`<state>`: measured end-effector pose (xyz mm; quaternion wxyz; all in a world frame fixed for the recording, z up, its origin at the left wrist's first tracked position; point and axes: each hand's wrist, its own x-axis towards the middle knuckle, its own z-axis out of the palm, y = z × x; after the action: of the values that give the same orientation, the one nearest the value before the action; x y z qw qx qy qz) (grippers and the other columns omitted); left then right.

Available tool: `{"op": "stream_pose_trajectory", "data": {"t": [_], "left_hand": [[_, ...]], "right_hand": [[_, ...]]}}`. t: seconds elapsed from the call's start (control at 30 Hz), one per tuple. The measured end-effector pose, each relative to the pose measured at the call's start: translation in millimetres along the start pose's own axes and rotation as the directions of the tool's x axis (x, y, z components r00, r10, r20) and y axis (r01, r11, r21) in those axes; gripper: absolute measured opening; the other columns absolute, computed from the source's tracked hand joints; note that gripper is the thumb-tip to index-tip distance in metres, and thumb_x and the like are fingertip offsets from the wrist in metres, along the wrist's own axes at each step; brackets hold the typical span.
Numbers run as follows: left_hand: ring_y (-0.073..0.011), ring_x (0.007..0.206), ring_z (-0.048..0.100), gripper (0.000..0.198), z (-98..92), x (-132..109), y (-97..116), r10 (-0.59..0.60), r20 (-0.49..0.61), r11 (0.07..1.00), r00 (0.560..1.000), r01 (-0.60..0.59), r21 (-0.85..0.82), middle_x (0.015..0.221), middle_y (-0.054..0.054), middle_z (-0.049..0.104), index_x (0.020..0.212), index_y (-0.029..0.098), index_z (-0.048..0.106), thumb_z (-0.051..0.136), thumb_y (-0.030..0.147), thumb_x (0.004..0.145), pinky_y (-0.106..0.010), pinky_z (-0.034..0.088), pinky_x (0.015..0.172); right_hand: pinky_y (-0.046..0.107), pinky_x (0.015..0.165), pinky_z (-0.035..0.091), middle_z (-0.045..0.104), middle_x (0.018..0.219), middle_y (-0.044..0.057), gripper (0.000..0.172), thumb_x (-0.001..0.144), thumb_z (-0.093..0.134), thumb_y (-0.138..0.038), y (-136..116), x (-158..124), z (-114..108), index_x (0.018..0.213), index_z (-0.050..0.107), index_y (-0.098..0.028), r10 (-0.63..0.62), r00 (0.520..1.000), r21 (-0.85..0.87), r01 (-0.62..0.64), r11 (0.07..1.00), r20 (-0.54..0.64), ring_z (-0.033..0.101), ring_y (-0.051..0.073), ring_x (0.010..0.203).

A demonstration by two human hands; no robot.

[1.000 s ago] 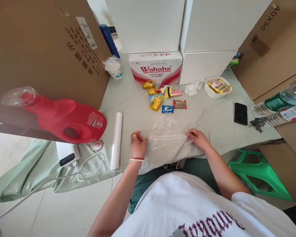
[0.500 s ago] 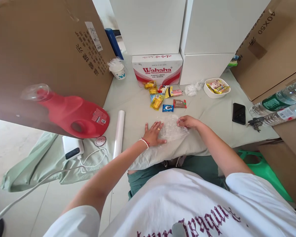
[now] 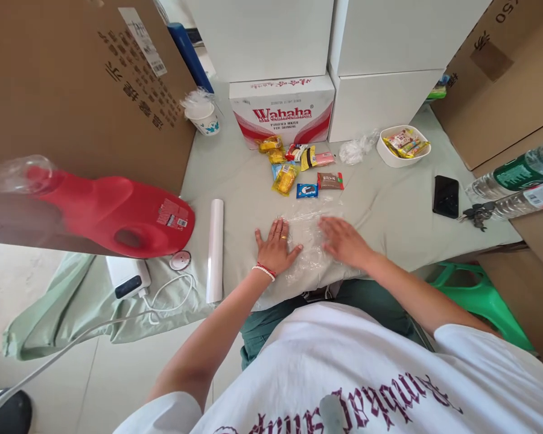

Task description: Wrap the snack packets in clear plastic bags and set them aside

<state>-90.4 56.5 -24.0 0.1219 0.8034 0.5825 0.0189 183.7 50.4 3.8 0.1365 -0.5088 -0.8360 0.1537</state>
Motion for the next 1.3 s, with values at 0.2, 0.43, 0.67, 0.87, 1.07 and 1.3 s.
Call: {"op": "stream_pose_trajectory", "data": {"t": [0.2, 0.43, 0.67, 0.87, 1.07, 1.3], "left_hand": [[-0.0374, 0.161, 0.020, 0.093, -0.7, -8, -15, -0.002, -0.004, 1.000, 1.000, 0.002, -0.001, 0.174, -0.020, 0.019, 0.169, 0.017, 0.016, 0.041, 0.071, 0.097, -0.074, -0.004, 0.125], [-0.0320, 0.161, 0.024, 0.082, -4.3, -7, -23, 0.011, -0.006, 0.996, 1.000, -0.011, -0.094, 0.174, -0.017, 0.020, 0.167, 0.019, 0.024, 0.040, 0.063, 0.100, -0.066, 0.000, 0.129], [-0.0283, 0.159, 0.032, 0.063, -9.7, -1, -34, -0.015, 0.009, 0.983, 1.000, 0.017, -0.184, 0.172, -0.014, 0.031, 0.161, 0.023, 0.037, 0.039, 0.045, 0.103, -0.064, 0.010, 0.129], [-0.0290, 0.158, 0.033, 0.059, -18.0, 10, -38, -0.005, 0.045, 0.987, 0.999, 0.013, -0.160, 0.171, -0.011, 0.033, 0.159, 0.027, 0.043, 0.038, 0.048, 0.104, -0.067, 0.009, 0.129], [-0.0380, 0.162, 0.017, 0.099, -18.9, 0, -46, 0.119, 0.177, 0.993, 0.977, -0.118, -0.015, 0.175, -0.017, 0.018, 0.169, 0.022, 0.018, 0.052, 0.073, 0.091, -0.072, -0.003, 0.125], [-0.0430, 0.163, -0.001, 0.144, -24.3, 0, -54, 0.174, 0.361, 0.981, 0.916, -0.193, 0.015, 0.176, -0.019, 0.000, 0.169, 0.020, 0.000, 0.070, 0.087, 0.063, -0.073, -0.007, 0.123]], "right_hand": [[0.062, 0.127, 0.025, 0.045, 0.164, 0.011, 0.055, 0.105, 0.041, -0.043, 36, -107, 2, 0.157, 0.048, -0.027, 0.265, 0.964, -0.090, -0.263, 0.961, 0.017, 0.037, 0.033, 0.153], [0.059, 0.113, 0.046, 0.064, 0.136, 0.018, 0.042, 0.104, 0.041, -0.036, 25, -99, -15, 0.130, 0.071, -0.020, 0.385, 0.894, 0.018, -0.391, 0.920, -0.228, 0.054, 0.036, 0.131], [0.048, 0.119, 0.042, 0.061, 0.147, 0.014, 0.032, 0.102, 0.054, -0.024, -86, -1, 37, 0.130, 0.071, -0.020, -0.341, 0.922, 0.194, 0.306, 0.932, 0.183, 0.049, 0.028, 0.141], [0.055, 0.129, 0.023, 0.051, 0.161, 0.009, 0.049, 0.098, 0.068, -0.026, -112, -6, 57, 0.146, 0.061, -0.025, -0.563, 0.758, 0.319, 0.472, 0.822, 0.330, 0.040, 0.026, 0.153], [0.044, 0.124, 0.035, 0.064, 0.148, 0.010, 0.034, 0.102, 0.062, -0.039, -84, -4, 25, 0.128, 0.075, -0.023, -0.552, 0.761, 0.551, 0.314, 0.774, 0.342, 0.051, 0.024, 0.145], [0.051, 0.115, 0.044, 0.062, 0.146, 0.015, 0.043, 0.101, 0.051, -0.023, -17, 136, -23, 0.142, 0.065, -0.018, -0.112, 0.985, 0.024, 0.110, 0.994, 0.128, 0.051, 0.033, 0.139]]}}
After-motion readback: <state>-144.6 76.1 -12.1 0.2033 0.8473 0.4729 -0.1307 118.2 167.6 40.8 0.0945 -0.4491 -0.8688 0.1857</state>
